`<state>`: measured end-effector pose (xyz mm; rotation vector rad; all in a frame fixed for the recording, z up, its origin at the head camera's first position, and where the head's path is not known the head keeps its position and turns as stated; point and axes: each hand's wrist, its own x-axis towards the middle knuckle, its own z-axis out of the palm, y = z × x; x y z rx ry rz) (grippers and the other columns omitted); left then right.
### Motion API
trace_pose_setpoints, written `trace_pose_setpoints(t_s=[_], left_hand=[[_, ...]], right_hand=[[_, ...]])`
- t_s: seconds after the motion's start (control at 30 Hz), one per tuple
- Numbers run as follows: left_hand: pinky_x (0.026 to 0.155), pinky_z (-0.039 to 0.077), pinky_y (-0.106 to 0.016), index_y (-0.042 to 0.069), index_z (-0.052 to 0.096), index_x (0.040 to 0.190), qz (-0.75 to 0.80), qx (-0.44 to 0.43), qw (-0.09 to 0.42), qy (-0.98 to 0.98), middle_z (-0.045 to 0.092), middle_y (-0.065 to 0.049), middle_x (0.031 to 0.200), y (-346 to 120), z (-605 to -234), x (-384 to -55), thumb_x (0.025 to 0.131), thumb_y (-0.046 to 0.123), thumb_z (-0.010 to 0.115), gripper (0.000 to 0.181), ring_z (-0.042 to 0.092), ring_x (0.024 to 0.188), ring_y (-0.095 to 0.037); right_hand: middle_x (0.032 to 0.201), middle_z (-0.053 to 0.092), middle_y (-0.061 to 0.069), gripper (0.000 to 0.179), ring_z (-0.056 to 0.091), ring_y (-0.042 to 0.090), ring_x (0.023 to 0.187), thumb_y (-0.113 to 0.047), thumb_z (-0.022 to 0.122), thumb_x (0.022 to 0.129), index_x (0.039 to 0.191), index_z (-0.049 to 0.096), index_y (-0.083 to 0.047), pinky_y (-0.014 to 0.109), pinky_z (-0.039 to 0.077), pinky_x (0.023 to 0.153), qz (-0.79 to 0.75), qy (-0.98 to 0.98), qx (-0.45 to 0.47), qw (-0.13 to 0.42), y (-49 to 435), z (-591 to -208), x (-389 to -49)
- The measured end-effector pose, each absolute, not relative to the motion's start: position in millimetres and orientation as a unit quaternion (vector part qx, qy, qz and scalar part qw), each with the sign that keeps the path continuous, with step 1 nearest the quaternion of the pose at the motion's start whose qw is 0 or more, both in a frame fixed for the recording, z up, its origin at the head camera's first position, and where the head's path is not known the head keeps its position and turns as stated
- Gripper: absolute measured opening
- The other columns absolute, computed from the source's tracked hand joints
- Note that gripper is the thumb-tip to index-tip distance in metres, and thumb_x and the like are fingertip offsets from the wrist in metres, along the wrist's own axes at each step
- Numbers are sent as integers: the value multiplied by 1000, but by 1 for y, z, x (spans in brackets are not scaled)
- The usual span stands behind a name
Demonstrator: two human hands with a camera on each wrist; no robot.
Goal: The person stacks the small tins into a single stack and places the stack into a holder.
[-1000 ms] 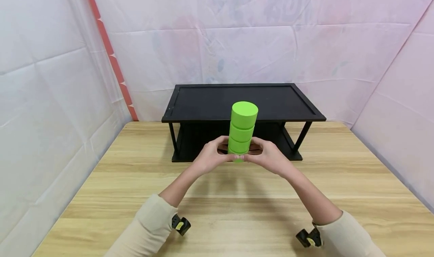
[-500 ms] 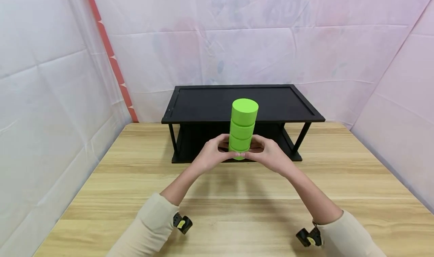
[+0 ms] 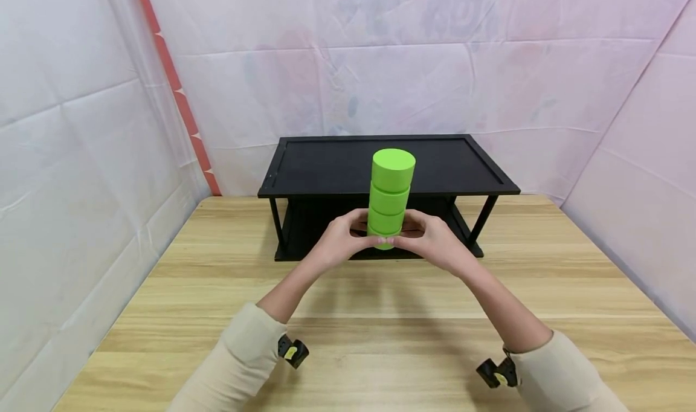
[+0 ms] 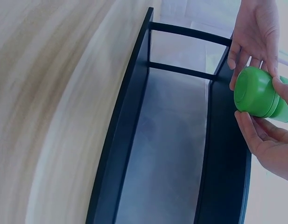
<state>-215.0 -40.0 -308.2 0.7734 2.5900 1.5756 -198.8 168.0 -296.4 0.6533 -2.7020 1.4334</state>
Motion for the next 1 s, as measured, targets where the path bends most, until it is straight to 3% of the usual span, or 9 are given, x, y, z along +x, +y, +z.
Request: trace_pose_setpoints(t_s=[1.0], left_hand=[[80,48,-28,13,51,130,513,270,-14,815,58,2,115,-39,-291,-224,82,27,71,54,55,100,-10]], right_hand=[[107,61,7,49,59,19,95,-29,72,81,122,55,-7,36,49,80,462,-862,209,17,169,-275,-207]])
